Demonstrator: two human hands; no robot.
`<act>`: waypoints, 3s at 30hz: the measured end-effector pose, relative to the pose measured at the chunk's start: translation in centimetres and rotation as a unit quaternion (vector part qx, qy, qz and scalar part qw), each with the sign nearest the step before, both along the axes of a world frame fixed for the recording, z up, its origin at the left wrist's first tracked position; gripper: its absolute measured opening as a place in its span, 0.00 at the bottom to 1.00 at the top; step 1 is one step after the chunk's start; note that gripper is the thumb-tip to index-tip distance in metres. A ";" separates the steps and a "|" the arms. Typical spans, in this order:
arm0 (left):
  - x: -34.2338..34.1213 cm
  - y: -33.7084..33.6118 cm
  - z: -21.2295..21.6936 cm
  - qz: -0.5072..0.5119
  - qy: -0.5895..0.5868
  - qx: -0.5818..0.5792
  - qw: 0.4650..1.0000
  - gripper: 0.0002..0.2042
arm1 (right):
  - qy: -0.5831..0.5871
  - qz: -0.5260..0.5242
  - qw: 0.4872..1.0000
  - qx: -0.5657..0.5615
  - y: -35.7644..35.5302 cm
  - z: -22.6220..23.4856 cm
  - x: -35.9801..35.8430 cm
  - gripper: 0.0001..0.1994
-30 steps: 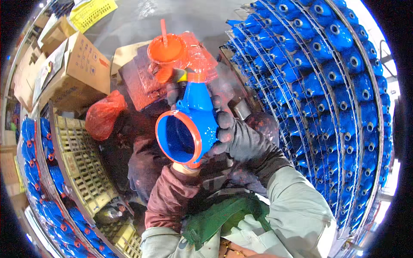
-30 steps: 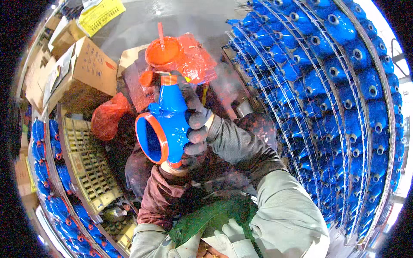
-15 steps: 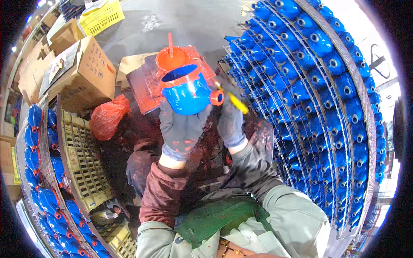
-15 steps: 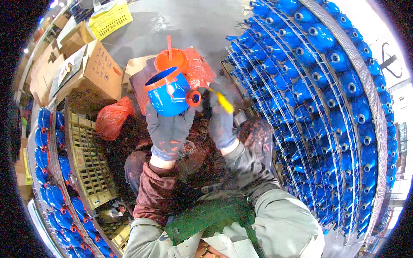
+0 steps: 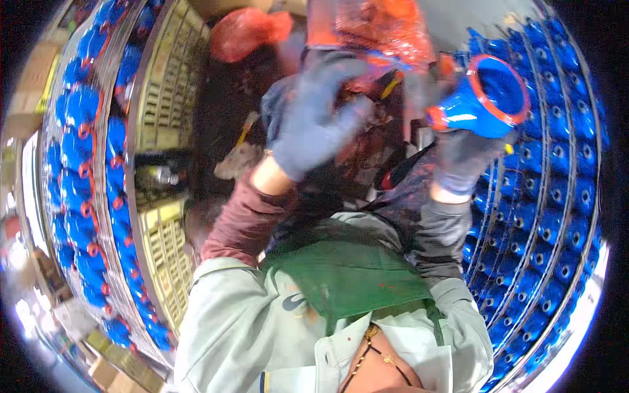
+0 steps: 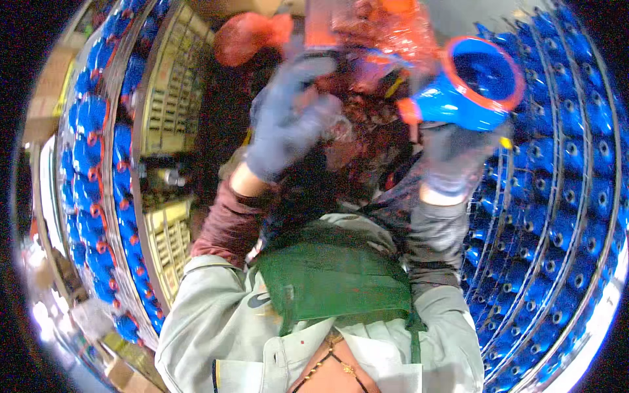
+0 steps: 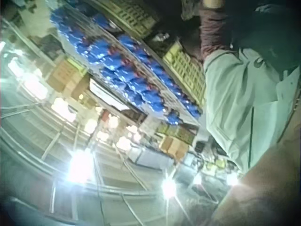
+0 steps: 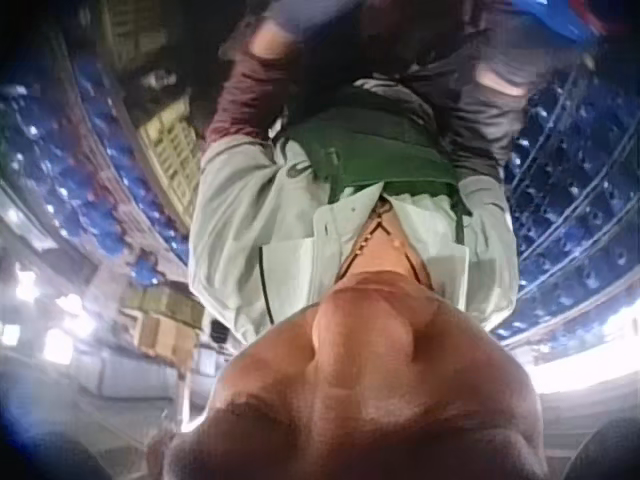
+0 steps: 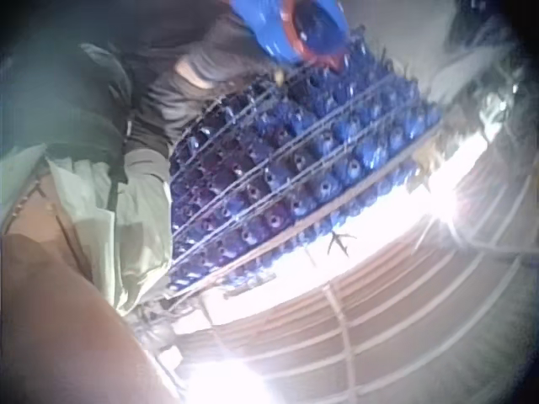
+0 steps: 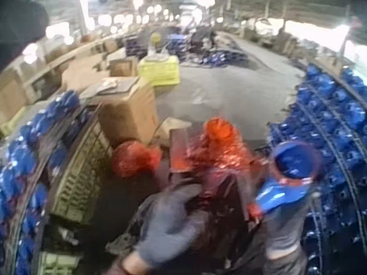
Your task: The person paints small blue metal components with red paint using a brush.
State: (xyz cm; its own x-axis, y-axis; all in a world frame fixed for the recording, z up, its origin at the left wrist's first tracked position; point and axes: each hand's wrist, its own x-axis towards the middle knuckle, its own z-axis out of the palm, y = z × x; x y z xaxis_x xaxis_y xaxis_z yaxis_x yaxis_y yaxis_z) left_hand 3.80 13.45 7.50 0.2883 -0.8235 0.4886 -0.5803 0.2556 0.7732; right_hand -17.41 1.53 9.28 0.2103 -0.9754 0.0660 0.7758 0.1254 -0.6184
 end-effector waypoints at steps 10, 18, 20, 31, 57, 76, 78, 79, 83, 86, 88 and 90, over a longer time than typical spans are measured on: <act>14.2 20.6 -19.4 0.246 0.308 0.240 0.887 0.14 | 0.197 0.002 0.974 0.111 -5.4 -3.9 -7.5 0.30; 14.1 23.8 -24.0 0.248 0.093 0.391 0.882 0.16 | 0.026 0.202 0.977 0.056 -6.8 -6.0 -9.9 0.23; 15.0 24.3 -25.2 0.222 0.069 0.462 0.856 0.17 | 0.052 0.170 0.982 0.072 -6.8 -6.3 -10.0 0.22; 15.9 19.7 -15.6 0.111 0.196 0.326 0.918 0.16 | 0.010 0.152 0.986 0.065 -5.2 -4.2 -6.8 0.18; -4.1 10.3 -6.1 -0.046 -0.049 0.039 0.997 0.10 | 0.020 0.141 0.989 0.031 -4.8 -5.7 -6.0 0.14; 8.3 22.8 -29.3 0.308 -0.125 0.344 0.878 0.28 | 0.143 0.080 0.986 -0.041 -5.1 -6.3 -6.5 0.14; 11.1 23.8 -30.2 0.377 -0.081 0.380 0.841 0.26 | 0.139 0.059 0.988 -0.028 -4.9 -5.6 -6.0 0.13; 12.3 24.6 -29.9 0.376 -0.079 0.379 0.842 0.26 | 0.137 0.036 0.990 -0.010 -4.6 -5.4 -5.9 0.13; 13.8 27.5 -27.8 0.350 0.477 0.121 0.797 0.16 | 0.102 0.005 0.987 0.125 -4.5 -5.0 -5.5 0.13; 13.9 27.8 -26.6 0.277 0.583 0.027 0.763 0.12 | 0.100 0.007 0.989 0.106 -5.3 -5.6 -6.3 0.14; 14.3 27.9 -25.9 0.291 0.568 0.024 0.770 0.12 | 0.092 0.012 0.990 0.108 -5.5 -5.7 -5.8 0.15; 14.7 28.1 -25.4 0.304 0.552 0.021 0.776 0.11 | 0.085 0.016 0.990 0.110 -5.3 -5.4 -5.3 0.15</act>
State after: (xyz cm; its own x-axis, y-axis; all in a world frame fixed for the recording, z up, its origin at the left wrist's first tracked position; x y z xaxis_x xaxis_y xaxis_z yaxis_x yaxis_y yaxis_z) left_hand 18.50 41.52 -17.88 0.8534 -0.3792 -0.3577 0.4396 0.1547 0.8848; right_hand -22.73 -3.81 3.85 0.2318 -0.9549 -0.1855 0.6561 0.2942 -0.6949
